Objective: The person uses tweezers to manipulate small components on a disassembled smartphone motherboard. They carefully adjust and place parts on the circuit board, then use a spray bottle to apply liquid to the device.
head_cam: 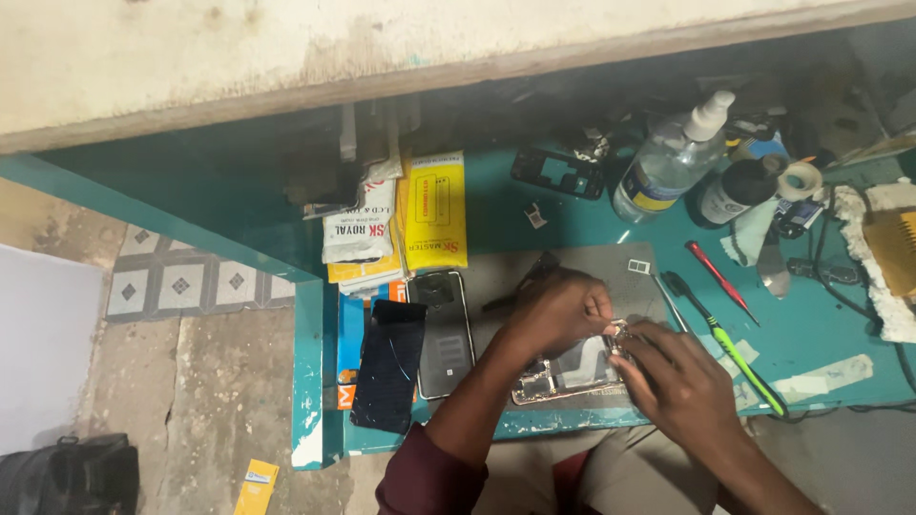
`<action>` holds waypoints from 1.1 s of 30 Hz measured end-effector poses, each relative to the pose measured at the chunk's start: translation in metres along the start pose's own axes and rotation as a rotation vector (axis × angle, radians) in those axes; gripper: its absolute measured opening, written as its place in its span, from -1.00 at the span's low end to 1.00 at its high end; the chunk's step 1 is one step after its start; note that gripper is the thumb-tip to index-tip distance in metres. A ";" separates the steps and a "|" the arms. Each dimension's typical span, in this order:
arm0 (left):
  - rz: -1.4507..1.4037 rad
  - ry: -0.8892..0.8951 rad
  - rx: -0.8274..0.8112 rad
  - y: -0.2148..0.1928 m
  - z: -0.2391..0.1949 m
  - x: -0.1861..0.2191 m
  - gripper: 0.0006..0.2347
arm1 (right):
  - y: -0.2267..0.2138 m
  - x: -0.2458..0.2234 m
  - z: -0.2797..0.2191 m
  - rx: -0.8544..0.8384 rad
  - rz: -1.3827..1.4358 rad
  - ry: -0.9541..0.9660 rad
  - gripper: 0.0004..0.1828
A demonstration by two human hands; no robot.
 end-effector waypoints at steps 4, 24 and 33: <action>-0.007 0.021 0.050 -0.008 -0.003 0.004 -0.85 | 0.002 0.000 0.002 -0.012 -0.002 0.002 -0.73; -0.205 0.295 0.300 -0.005 -0.016 -0.007 -0.84 | 0.014 0.023 -0.015 -0.132 0.060 0.067 -0.78; -0.120 0.292 0.352 0.002 -0.013 -0.008 -0.80 | 0.013 0.021 -0.011 -0.096 0.004 0.001 -0.74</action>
Point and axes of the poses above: each hand's wrist, its own z-axis towards the middle knuckle, its own y-axis out of the palm, x = y × z, the point moved 4 cm from there along z, towards the middle knuckle, and after that the axes turned 8 degrees about z, right-handed, at the moved point
